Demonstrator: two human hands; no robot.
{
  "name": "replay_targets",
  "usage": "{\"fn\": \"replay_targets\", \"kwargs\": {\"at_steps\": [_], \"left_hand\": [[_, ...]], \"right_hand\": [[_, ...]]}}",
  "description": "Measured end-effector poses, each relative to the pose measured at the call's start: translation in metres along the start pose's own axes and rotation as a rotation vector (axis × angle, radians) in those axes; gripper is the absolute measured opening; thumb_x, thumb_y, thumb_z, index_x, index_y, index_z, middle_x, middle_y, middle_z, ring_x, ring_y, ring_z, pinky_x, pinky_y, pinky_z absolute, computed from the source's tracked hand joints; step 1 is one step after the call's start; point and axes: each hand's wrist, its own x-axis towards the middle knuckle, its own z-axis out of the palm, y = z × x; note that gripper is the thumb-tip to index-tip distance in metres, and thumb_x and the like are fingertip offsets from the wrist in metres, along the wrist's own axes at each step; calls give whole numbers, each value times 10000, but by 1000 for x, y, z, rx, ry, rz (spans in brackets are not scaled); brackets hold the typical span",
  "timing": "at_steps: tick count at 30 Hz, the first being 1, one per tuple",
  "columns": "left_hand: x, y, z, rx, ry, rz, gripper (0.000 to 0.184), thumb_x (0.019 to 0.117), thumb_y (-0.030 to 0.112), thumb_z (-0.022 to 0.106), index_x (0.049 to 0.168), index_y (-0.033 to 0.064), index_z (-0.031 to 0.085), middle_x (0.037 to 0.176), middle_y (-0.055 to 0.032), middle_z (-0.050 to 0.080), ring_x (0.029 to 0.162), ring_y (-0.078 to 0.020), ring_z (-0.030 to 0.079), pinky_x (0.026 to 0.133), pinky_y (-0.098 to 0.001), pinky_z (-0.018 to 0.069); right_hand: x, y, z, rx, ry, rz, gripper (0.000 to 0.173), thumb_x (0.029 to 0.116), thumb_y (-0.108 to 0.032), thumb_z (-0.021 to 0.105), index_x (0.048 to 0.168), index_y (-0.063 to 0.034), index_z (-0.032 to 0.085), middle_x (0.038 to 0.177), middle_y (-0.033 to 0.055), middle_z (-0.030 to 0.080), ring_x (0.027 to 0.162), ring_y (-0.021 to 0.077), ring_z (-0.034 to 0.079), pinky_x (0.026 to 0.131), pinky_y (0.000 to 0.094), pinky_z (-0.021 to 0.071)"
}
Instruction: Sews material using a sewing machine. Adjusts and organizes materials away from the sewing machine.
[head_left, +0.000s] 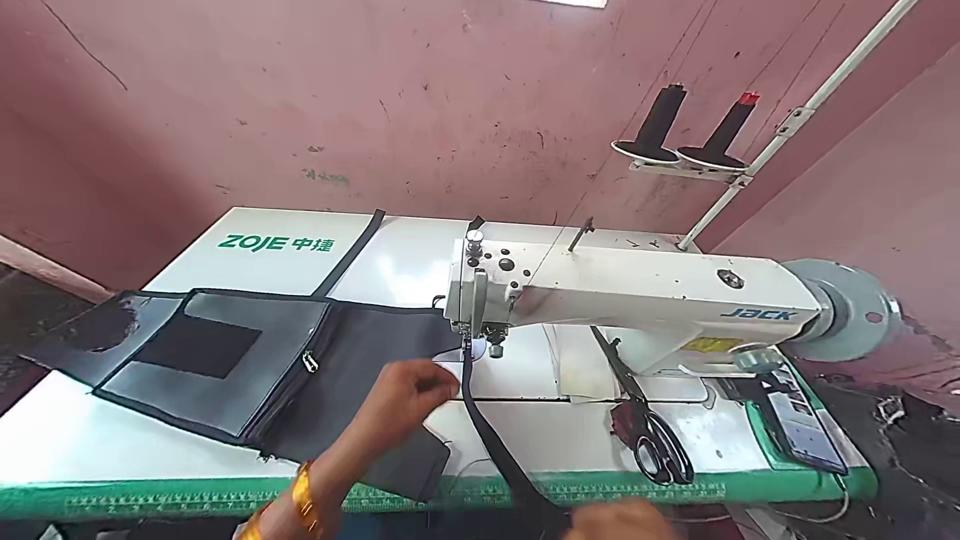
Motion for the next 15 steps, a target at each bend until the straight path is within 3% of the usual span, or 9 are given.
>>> {"fn": "replay_targets", "kwargs": {"at_steps": [1, 2, 3, 4, 7, 11, 15], "left_hand": [[15, -12, 6, 8, 2, -46, 159, 954, 210, 696, 981, 79, 782, 888, -12, 734, 786, -73, 669, 753, -312, 559], [29, -22, 11, 26, 17, -52, 172, 962, 204, 690, 1009, 69, 786, 939, -44, 736, 850, -109, 678, 810, -347, 556], [40, -29, 17, 42, 46, -33, 179, 962, 194, 685, 1020, 61, 789, 960, -67, 727, 891, -132, 675, 843, -359, 547], [49, -36, 23, 57, 89, -11, 178, 957, 184, 681, 1017, 59, 792, 968, -79, 727, 914, -143, 680, 862, -361, 547], [63, -51, 36, 58, 201, -72, 164, 960, 158, 674, 1019, 54, 786, 1002, -95, 736, 954, -163, 688, 902, -392, 539], [67, -58, 39, 38, 238, -132, 137, 940, 195, 705, 976, 94, 789, 936, -20, 722, 893, -83, 659, 860, -348, 519], [66, -57, 42, 25, 244, -143, 94, 928, 193, 733, 934, 116, 786, 872, 36, 714, 814, -12, 641, 809, -288, 528]], "right_hand": [[-3, 12, 6, -163, -40, 98, 189, 960, -105, 630, 983, 41, 749, 883, 168, 720, 802, 229, 690, 745, 350, 570], [-4, 23, 10, -274, -72, 181, 225, 939, -130, 684, 1066, 42, 755, 1056, 211, 734, 975, 321, 714, 871, 450, 582], [-3, 35, 14, -290, -64, 216, 277, 933, -150, 700, 1132, 37, 749, 1200, 230, 704, 1115, 369, 675, 965, 511, 540], [-3, 47, 17, -268, -18, 201, 301, 939, -184, 694, 1153, 20, 747, 1262, 214, 687, 1183, 354, 650, 1003, 509, 516], [-1, 85, 17, -186, 208, 78, 302, 981, -270, 650, 1111, -18, 754, 1167, 111, 736, 1133, 145, 685, 989, 298, 561], [10, 122, 29, -61, 440, 37, 210, 969, -166, 654, 1013, 13, 756, 1031, 91, 753, 998, 90, 710, 916, 241, 582], [10, 138, 42, 1, 542, -5, 183, 978, -138, 642, 963, 9, 749, 979, 77, 749, 948, 87, 710, 873, 235, 593]]}}
